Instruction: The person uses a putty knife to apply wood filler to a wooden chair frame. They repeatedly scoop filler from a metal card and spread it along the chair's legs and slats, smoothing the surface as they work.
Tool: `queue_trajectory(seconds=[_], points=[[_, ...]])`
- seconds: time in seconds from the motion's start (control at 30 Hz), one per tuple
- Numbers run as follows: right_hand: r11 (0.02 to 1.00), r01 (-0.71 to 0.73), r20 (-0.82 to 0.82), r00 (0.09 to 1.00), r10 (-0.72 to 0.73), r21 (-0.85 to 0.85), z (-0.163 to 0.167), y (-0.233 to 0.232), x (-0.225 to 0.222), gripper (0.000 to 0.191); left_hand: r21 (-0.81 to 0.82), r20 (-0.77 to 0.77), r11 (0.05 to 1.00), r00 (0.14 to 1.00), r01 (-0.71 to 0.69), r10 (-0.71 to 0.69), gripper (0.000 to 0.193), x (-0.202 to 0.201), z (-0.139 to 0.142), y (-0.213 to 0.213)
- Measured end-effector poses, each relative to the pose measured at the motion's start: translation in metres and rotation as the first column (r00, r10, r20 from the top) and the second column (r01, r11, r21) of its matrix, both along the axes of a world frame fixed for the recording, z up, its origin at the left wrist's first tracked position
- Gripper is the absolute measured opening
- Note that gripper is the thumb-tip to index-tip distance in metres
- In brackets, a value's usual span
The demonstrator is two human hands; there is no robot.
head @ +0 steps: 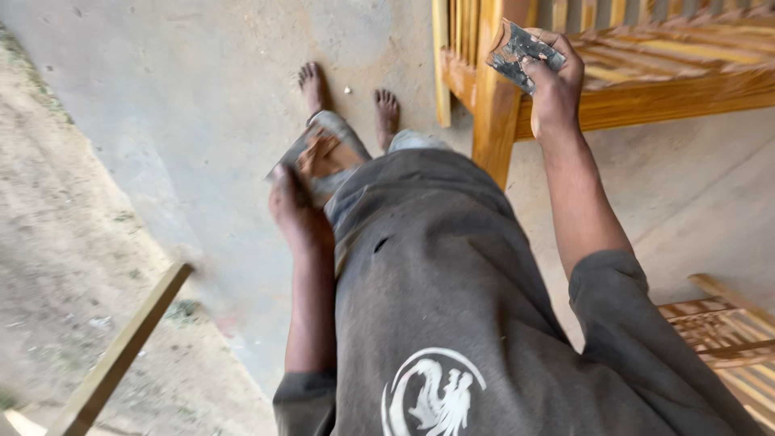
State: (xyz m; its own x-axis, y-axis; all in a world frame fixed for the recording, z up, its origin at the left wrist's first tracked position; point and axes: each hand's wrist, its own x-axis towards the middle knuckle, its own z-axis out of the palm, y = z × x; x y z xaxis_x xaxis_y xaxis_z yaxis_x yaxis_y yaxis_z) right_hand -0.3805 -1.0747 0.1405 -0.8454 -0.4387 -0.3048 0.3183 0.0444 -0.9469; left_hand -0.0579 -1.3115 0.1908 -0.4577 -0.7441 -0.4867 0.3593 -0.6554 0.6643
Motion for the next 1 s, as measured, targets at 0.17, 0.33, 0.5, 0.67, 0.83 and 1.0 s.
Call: queue_trajectory(seconds=[0.17,0.33,0.5,0.67,0.83,1.0], points=[[0.838,-0.352,-0.587,0.600,0.543,0.417,0.088,-0.054,0.090,0.030,-0.151,0.428,0.922,0.864,0.357,-0.265,0.040,-0.032,0.005,-0.038],[0.801,-0.165,-0.731,0.336,0.594,0.576,0.149,-0.130,0.136,0.030,-0.292,0.596,0.718,0.707,0.632,-0.380,0.049,-0.070,0.023,-0.082],[0.712,-0.013,-0.682,0.279,0.677,0.702,0.166,-0.180,0.146,0.032,-0.369,0.549,0.571,0.668,0.733,-0.502,0.049,-0.092,0.022,-0.109],[0.663,-0.049,-0.606,0.358,0.710,0.747,0.161,-0.185,0.171,0.031,-0.265,0.433,0.603,0.651,0.753,-0.623,0.042,-0.095,0.009,-0.128],[0.931,-0.027,-0.416,0.890,0.188,0.364,0.155,-0.152,0.185,0.024,-0.022,0.380,0.625,0.584,0.780,-0.717,0.044,-0.110,0.006,-0.157],[0.732,0.660,0.282,0.744,-0.606,-0.171,0.137,-0.122,0.182,0.036,0.201,0.216,0.582,0.544,0.788,-0.811,0.029,-0.138,0.004,-0.181]])
